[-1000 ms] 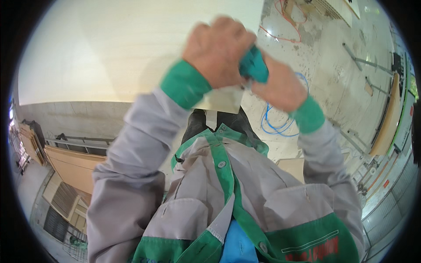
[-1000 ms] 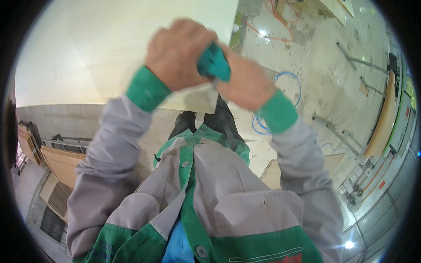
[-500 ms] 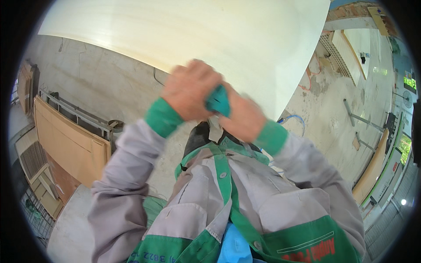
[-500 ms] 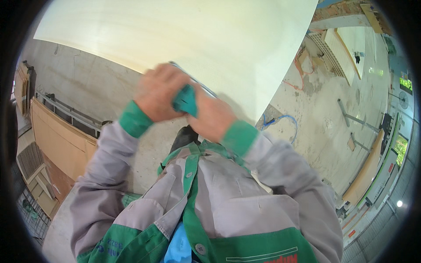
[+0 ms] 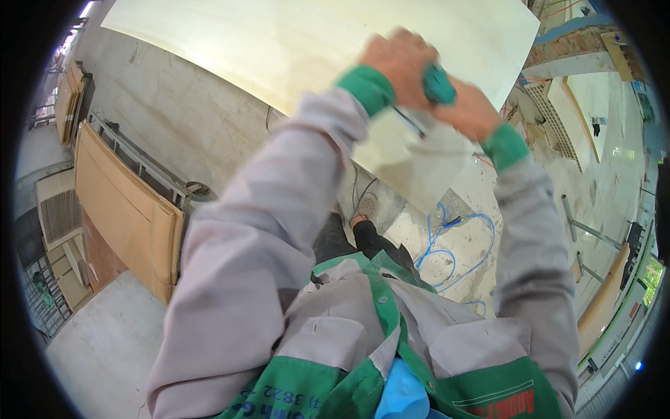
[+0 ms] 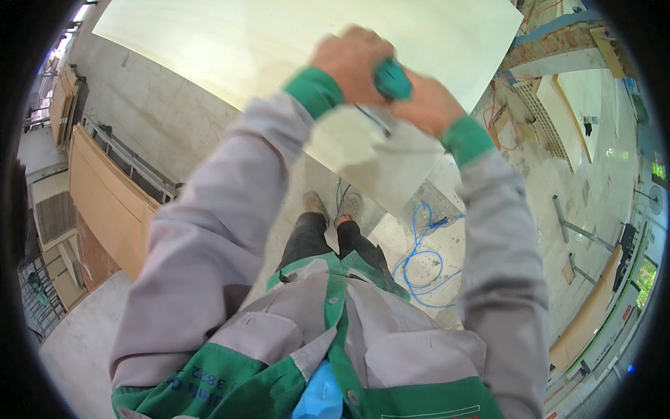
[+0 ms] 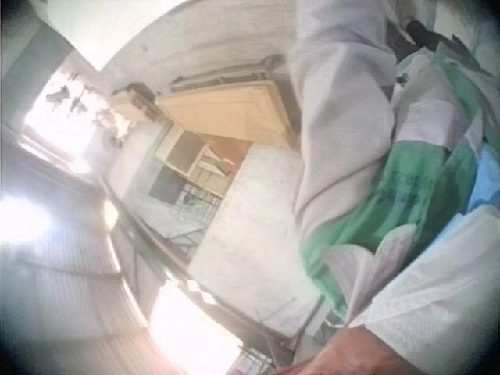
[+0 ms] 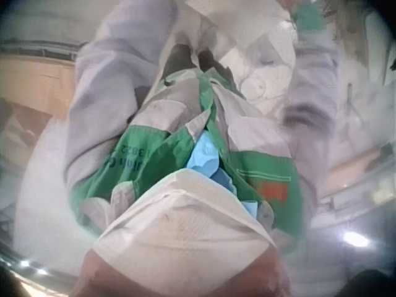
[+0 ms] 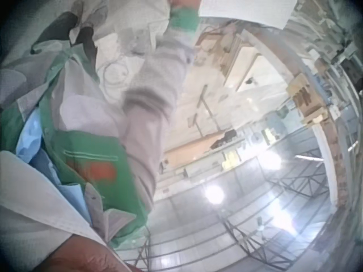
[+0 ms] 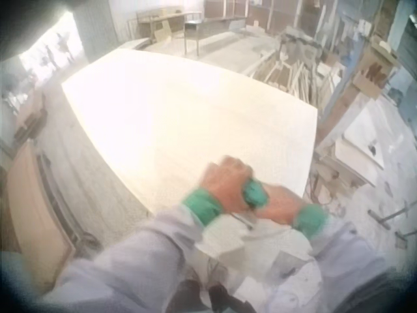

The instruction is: The person applies a liquid to a large white board and smooths it with a handheld electric tool. The person then uses a handheld device with a cord to move across the board's surface.

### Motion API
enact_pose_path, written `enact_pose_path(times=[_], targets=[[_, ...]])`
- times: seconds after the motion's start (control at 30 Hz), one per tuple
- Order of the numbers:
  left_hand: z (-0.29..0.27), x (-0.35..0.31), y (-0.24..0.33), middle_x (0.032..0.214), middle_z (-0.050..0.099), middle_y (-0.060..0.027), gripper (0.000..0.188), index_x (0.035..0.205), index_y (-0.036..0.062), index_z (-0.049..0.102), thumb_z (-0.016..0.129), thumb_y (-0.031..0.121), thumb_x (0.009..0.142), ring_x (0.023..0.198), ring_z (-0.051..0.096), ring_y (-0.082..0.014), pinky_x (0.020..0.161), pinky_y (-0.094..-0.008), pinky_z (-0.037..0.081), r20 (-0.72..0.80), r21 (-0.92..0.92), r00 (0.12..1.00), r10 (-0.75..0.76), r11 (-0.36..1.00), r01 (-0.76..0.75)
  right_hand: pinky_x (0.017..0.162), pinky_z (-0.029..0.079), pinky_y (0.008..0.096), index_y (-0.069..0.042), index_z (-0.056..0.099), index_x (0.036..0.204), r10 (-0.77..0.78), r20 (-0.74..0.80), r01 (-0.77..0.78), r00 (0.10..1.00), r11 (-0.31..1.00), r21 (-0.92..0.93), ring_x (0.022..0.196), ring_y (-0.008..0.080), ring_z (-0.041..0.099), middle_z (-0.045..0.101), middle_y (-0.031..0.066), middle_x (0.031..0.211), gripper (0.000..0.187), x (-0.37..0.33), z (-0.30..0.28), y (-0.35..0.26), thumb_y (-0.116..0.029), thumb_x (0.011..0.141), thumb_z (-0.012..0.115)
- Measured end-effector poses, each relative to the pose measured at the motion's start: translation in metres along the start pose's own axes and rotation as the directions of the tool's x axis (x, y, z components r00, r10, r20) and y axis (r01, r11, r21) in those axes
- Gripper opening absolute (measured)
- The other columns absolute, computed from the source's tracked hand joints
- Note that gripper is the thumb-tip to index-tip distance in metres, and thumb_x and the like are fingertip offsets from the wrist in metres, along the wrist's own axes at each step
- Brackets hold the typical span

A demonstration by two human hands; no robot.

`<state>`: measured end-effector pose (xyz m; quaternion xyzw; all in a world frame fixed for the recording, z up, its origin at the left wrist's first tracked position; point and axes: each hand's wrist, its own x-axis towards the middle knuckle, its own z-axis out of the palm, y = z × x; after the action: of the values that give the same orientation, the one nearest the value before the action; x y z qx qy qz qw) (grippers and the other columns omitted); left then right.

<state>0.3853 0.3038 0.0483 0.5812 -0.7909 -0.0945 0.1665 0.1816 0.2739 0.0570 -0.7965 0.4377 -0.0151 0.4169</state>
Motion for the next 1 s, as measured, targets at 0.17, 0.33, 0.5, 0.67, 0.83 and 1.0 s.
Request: enact_pose_path(times=[0.17,0.33,0.5,0.67,0.83,1.0], targets=[[0.024,-0.056,0.081,0.104,0.063,-0.0048,0.059,0.103,0.0161,0.066,0.090,0.040,0.055,0.110,0.059,-0.0263,0.080,-0.0466,0.048,0.016,-0.165,0.987,0.159,0.974,-0.154,0.090,0.054,0.0478,-0.009,0.055,0.137,0.178,-0.008,-0.177,0.984,0.980,0.091,0.104,0.0455,0.067,0.071,0.0234,0.108,0.061,-0.115,0.036,0.000,-0.023,0.079,0.071],[-0.008,-0.123,0.040,0.103,0.062,-0.0053,0.054,0.104,0.0151,0.065,0.088,0.031,0.058,0.106,0.060,-0.0289,0.082,-0.0483,0.049,0.031,-0.284,0.990,0.137,0.951,-0.123,0.083,0.054,0.0567,-0.010,0.041,0.148,0.233,-0.010,-0.230,0.973,0.968,0.103,0.096,0.0532,0.066,0.070,0.0298,0.101,0.073,-0.115,0.098,-0.060,-0.019,0.081,0.068],[-0.068,-0.153,-0.095,0.108,0.063,-0.0116,0.059,0.109,0.0131,0.063,0.090,0.026,0.057,0.106,0.060,-0.0370,0.087,-0.0495,0.051,0.002,-0.144,0.996,0.094,0.985,-0.092,0.082,0.053,0.0583,-0.001,0.039,0.146,0.084,0.128,-0.101,0.988,0.986,0.133,0.094,0.0508,0.068,0.070,0.0305,0.098,0.072,0.000,0.146,-0.131,-0.015,0.080,0.066],[-0.116,-0.112,-0.226,0.110,0.067,-0.0084,0.059,0.108,0.0142,0.066,0.091,0.023,0.055,0.110,0.062,-0.0358,0.090,-0.0470,0.054,0.041,-0.012,0.986,0.159,0.987,-0.158,0.085,0.056,0.0526,0.007,0.054,0.120,0.057,-0.020,-0.054,0.998,0.992,0.118,0.097,0.0444,0.071,0.072,0.0286,0.100,0.044,0.133,0.161,-0.205,-0.013,0.083,0.065],[-0.106,0.006,-0.287,0.111,0.069,-0.0088,0.060,0.112,0.0139,0.068,0.089,0.023,0.056,0.114,0.063,-0.0353,0.092,-0.0463,0.055,0.040,-0.022,0.944,0.329,0.944,-0.328,0.086,0.058,0.0484,0.004,0.052,0.130,0.129,-0.299,-0.089,0.946,0.985,0.145,0.093,0.0401,0.074,0.074,0.0250,0.095,0.055,0.205,0.106,-0.198,-0.017,0.082,0.069],[-0.069,0.025,-0.221,0.117,0.066,-0.0078,0.067,0.120,0.0158,0.066,0.090,0.028,0.058,0.114,0.062,-0.0341,0.092,-0.0485,0.052,0.076,-0.241,0.856,0.511,0.843,-0.482,0.088,0.056,0.0538,-0.007,0.022,0.158,0.425,-0.339,-0.371,0.840,0.904,0.215,0.096,0.0454,0.071,0.071,0.0276,0.105,0.094,0.120,0.108,-0.173,-0.025,0.083,0.074]])
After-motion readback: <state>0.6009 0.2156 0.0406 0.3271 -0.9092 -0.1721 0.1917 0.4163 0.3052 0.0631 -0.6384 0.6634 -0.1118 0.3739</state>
